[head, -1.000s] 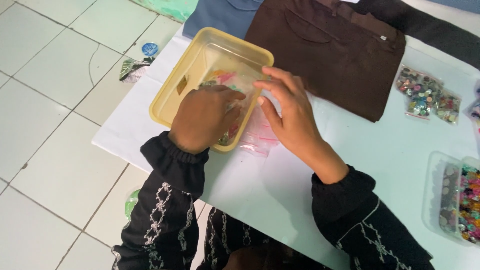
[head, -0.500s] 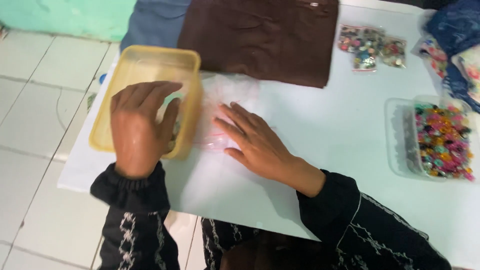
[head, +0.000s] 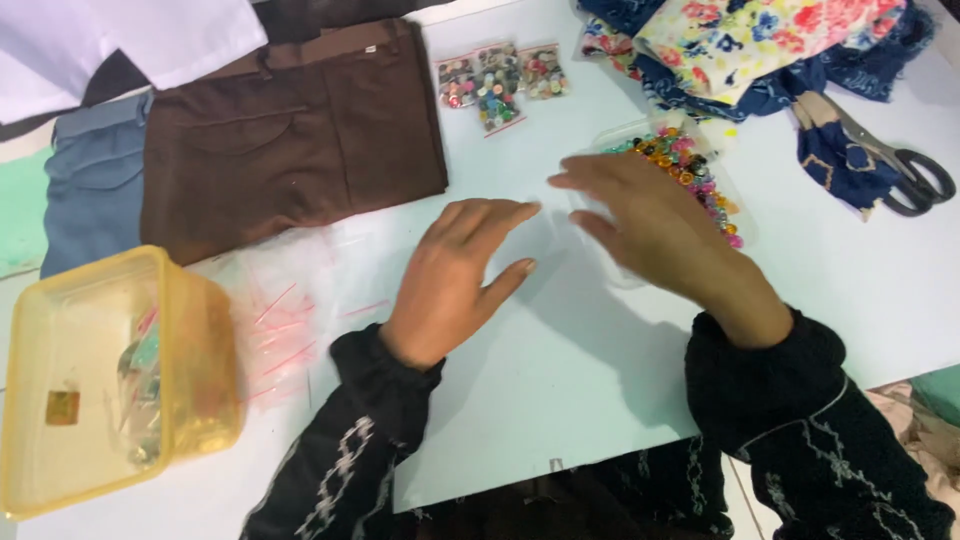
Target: The person sorts small metal and colorful plastic buttons on a white table, placing them into small clear plastic bags. They handle the buttons by hand, arranging them in groups and sealing each bag after filling it.
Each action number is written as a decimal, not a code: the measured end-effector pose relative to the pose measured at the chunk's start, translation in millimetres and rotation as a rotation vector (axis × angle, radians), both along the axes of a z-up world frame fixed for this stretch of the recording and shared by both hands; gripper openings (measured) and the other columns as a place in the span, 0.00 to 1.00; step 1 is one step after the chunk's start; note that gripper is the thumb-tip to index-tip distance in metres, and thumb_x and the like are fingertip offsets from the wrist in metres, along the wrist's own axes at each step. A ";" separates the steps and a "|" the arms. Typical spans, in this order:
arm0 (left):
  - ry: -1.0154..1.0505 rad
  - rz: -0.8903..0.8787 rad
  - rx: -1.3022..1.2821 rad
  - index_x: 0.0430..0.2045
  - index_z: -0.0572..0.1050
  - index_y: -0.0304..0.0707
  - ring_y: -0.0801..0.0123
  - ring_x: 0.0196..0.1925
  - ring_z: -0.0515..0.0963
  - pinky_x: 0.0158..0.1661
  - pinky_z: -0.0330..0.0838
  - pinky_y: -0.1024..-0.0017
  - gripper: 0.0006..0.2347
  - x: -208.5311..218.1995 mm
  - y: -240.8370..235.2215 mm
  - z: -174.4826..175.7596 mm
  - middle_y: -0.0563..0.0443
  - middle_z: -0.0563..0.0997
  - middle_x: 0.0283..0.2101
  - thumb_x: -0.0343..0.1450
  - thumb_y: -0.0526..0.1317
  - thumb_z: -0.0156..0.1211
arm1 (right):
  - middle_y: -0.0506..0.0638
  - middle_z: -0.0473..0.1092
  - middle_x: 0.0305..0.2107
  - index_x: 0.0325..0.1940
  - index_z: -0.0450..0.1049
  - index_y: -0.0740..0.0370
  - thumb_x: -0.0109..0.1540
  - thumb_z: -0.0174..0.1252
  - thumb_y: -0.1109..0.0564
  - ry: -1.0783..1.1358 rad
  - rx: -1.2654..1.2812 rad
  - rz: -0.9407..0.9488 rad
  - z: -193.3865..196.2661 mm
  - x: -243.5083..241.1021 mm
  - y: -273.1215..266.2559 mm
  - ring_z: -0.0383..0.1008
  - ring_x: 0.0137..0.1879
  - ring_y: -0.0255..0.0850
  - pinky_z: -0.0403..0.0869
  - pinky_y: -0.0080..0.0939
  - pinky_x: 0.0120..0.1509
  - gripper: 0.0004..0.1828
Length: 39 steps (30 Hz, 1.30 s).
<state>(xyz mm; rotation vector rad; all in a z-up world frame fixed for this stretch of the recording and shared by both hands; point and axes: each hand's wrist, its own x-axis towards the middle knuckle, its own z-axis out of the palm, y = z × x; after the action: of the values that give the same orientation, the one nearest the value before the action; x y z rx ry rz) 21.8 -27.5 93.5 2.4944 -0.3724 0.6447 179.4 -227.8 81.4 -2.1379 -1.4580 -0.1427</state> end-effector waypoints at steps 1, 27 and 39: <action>0.002 -0.014 0.005 0.60 0.69 0.37 0.50 0.54 0.74 0.56 0.69 0.58 0.17 17.7 -13.0 -7.3 0.44 0.77 0.54 0.76 0.38 0.59 | 0.57 0.70 0.63 0.66 0.72 0.56 0.66 0.59 0.59 0.002 0.005 -0.014 -3.1 14.6 -8.5 0.68 0.66 0.56 0.67 0.57 0.67 0.22; 0.189 -0.078 0.059 0.46 0.82 0.41 0.59 0.49 0.79 0.66 0.46 0.46 0.15 174.9 -64.8 -92.2 0.48 0.84 0.41 0.65 0.36 0.73 | 0.56 0.77 0.42 0.46 0.83 0.63 0.57 0.67 0.65 0.060 -0.165 -0.320 -16.8 50.2 -58.5 0.75 0.52 0.52 0.76 0.43 0.47 0.13; 0.051 -0.022 -0.168 0.49 0.80 0.50 0.69 0.48 0.82 0.68 0.50 0.57 0.10 169.5 -62.6 -79.6 0.58 0.86 0.43 0.75 0.42 0.61 | 0.59 0.74 0.41 0.52 0.80 0.67 0.69 0.54 0.71 0.048 0.091 -0.296 -23.0 59.9 -70.1 0.73 0.50 0.56 0.72 0.51 0.49 0.12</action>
<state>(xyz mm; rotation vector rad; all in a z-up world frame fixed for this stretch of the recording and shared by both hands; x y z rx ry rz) 191.3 -90.1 13.8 2.3390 -0.3127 0.5782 239.4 -297.9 58.4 -2.2537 -1.0801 -0.2597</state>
